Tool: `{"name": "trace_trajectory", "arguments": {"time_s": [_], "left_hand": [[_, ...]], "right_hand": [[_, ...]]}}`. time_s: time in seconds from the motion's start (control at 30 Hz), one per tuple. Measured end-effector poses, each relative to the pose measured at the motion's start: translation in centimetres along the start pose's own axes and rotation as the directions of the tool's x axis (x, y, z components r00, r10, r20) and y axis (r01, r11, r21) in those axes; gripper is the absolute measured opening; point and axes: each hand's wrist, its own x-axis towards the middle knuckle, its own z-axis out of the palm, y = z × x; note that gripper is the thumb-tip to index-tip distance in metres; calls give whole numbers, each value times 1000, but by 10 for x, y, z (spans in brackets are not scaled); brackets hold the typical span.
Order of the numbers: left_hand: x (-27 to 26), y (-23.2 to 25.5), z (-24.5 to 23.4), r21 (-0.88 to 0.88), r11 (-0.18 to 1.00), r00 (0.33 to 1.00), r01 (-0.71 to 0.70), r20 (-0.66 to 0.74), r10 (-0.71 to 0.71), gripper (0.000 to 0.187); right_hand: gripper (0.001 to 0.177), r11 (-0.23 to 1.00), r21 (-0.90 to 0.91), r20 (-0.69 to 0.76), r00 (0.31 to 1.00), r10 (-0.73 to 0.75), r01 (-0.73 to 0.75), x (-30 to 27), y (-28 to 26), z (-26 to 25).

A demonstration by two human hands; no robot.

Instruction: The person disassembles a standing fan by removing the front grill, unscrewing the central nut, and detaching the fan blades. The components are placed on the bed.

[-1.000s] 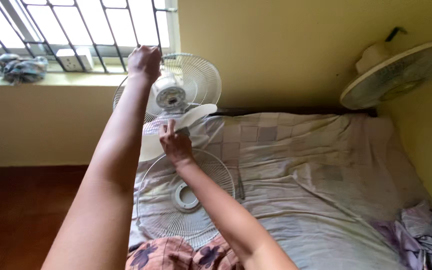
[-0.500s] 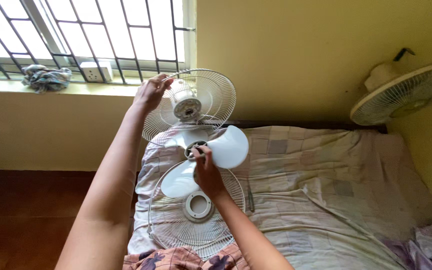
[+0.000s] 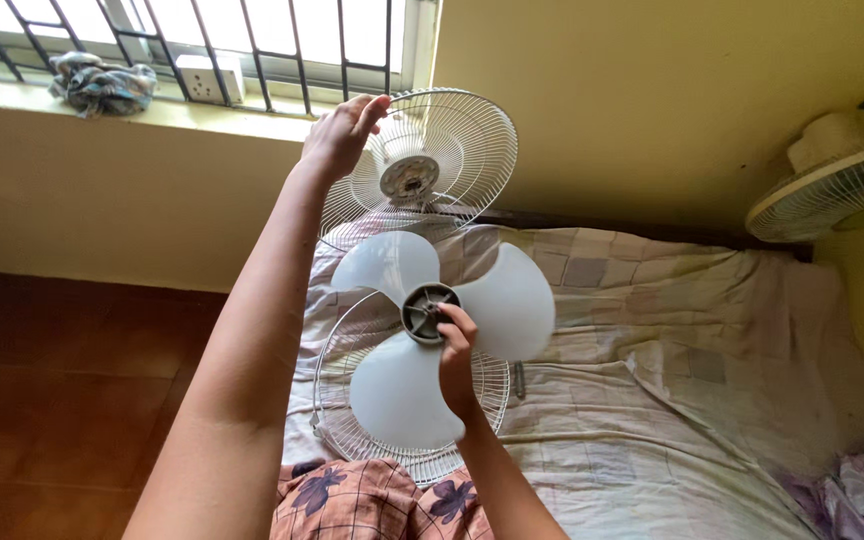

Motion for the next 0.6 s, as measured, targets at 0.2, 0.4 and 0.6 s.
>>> {"name": "trace_trajectory", "arguments": {"time_s": [0.2, 0.4, 0.6], "left_hand": [[3, 2, 0, 18, 1000, 1000, 2, 1, -2, 81], [6, -1, 1, 16, 1000, 1000, -23, 3, 23, 86], [6, -1, 3, 26, 1000, 1000, -2, 5, 2, 87]], "right_hand": [[21, 993, -27, -135, 985, 111, -115, -21, -28, -23], [19, 995, -67, -156, 986, 57, -68, -4, -61, -55], [25, 979, -204, -214, 976, -25, -19, 13, -86, -59]]}}
